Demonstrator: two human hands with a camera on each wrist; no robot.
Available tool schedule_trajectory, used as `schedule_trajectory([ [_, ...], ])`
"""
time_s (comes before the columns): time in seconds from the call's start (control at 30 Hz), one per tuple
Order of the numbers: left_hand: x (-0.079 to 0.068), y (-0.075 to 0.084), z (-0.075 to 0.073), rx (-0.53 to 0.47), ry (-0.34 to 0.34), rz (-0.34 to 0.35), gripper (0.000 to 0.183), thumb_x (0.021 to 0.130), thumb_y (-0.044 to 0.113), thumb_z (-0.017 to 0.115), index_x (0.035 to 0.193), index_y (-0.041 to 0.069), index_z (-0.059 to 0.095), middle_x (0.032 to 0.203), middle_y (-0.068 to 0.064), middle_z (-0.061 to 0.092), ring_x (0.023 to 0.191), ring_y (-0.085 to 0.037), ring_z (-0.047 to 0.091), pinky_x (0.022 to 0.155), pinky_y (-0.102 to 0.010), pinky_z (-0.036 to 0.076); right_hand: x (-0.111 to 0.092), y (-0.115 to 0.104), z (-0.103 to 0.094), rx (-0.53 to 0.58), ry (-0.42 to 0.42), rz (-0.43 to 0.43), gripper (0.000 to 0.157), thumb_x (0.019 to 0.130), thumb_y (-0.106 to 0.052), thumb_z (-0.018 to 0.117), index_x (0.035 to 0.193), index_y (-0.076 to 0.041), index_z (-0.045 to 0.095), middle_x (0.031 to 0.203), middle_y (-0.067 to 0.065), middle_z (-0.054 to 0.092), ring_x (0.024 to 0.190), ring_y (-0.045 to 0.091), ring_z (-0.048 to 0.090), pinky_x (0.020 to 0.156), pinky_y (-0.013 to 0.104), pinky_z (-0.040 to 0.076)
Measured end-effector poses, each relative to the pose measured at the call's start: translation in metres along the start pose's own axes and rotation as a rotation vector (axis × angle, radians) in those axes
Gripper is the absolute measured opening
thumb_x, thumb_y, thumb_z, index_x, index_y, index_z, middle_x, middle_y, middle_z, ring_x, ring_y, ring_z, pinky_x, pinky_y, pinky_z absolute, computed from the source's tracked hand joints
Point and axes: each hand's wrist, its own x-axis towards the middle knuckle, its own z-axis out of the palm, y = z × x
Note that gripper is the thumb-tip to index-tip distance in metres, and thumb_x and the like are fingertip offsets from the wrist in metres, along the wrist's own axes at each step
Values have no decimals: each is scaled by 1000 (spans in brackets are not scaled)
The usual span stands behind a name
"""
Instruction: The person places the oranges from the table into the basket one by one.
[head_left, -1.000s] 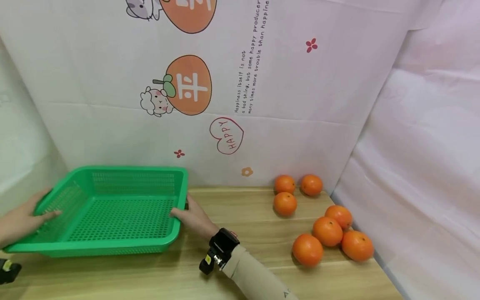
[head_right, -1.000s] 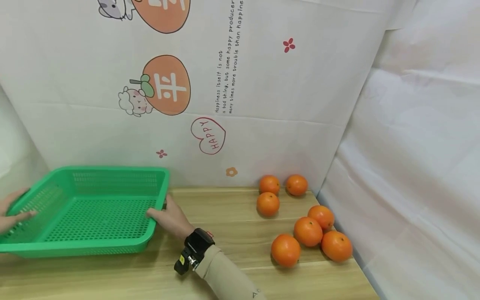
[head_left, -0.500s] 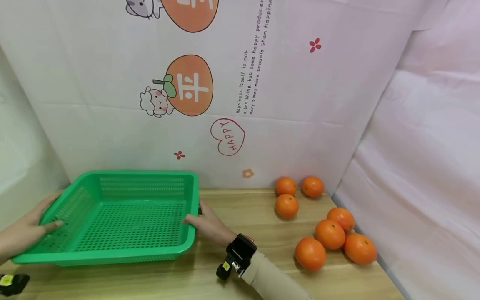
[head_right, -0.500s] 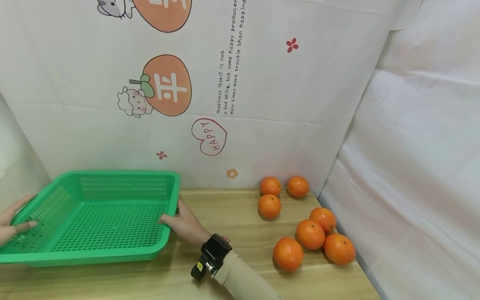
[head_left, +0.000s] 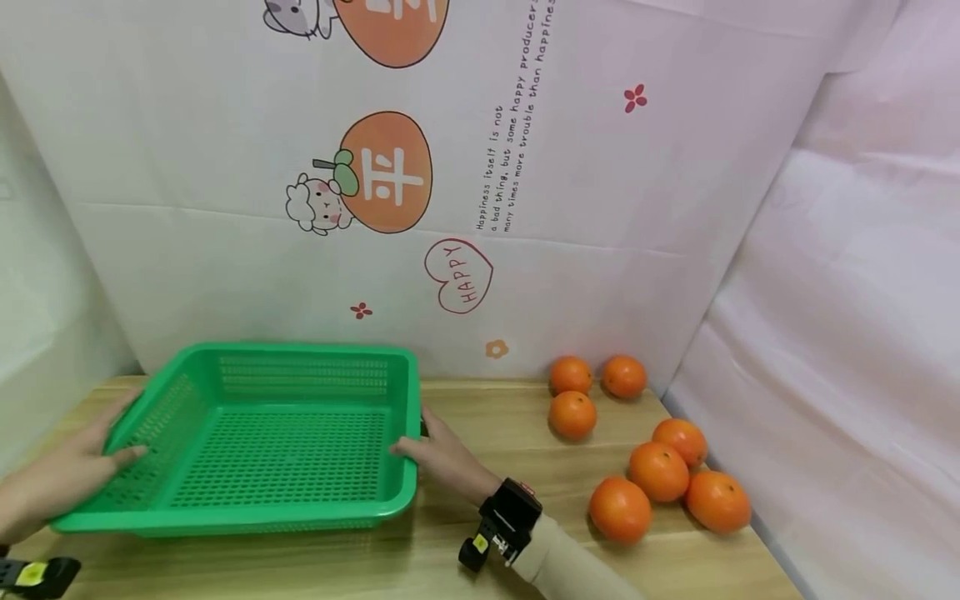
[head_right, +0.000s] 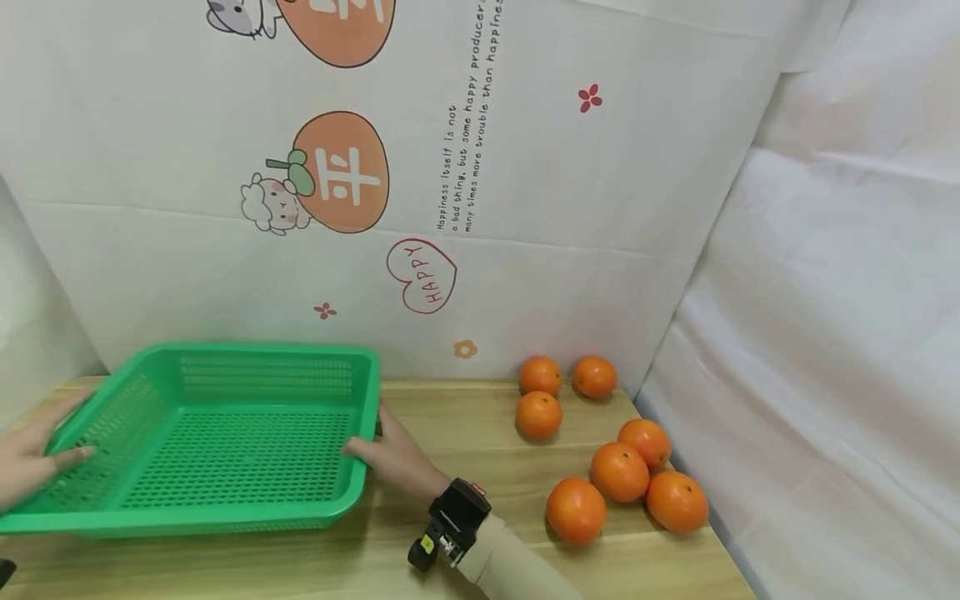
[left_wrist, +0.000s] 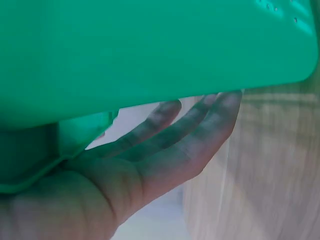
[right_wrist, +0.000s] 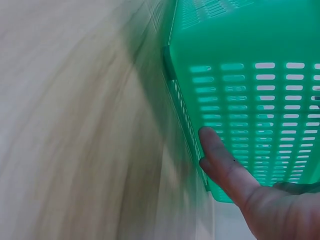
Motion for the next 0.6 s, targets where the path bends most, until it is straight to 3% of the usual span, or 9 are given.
schedule_trajectory([
  [0.17,-3,6,10,-30,10,32,85,111,16,42,162,4,-25,157,-52,-12,138,-79,-1,103,-91,11,-8,4,-11,-5,-8,11,81,94,-26,63,166,-18,26,150,19,58,130,30,64,101,40,59],
  [0.47,-7,22,24,-54,42,86,83,111,12,42,163,2,-23,158,-53,-9,138,-79,3,105,-90,11,-17,8,-30,6,-51,9,77,97,-23,59,166,-15,27,149,24,58,124,32,68,91,36,62],
  [0.6,-9,26,29,-94,31,66,84,111,13,42,164,5,-23,160,-51,-10,139,-78,1,105,-90,11,-20,11,-35,-8,-45,17,77,97,-23,60,166,-16,27,147,24,59,122,29,69,91,34,61],
])
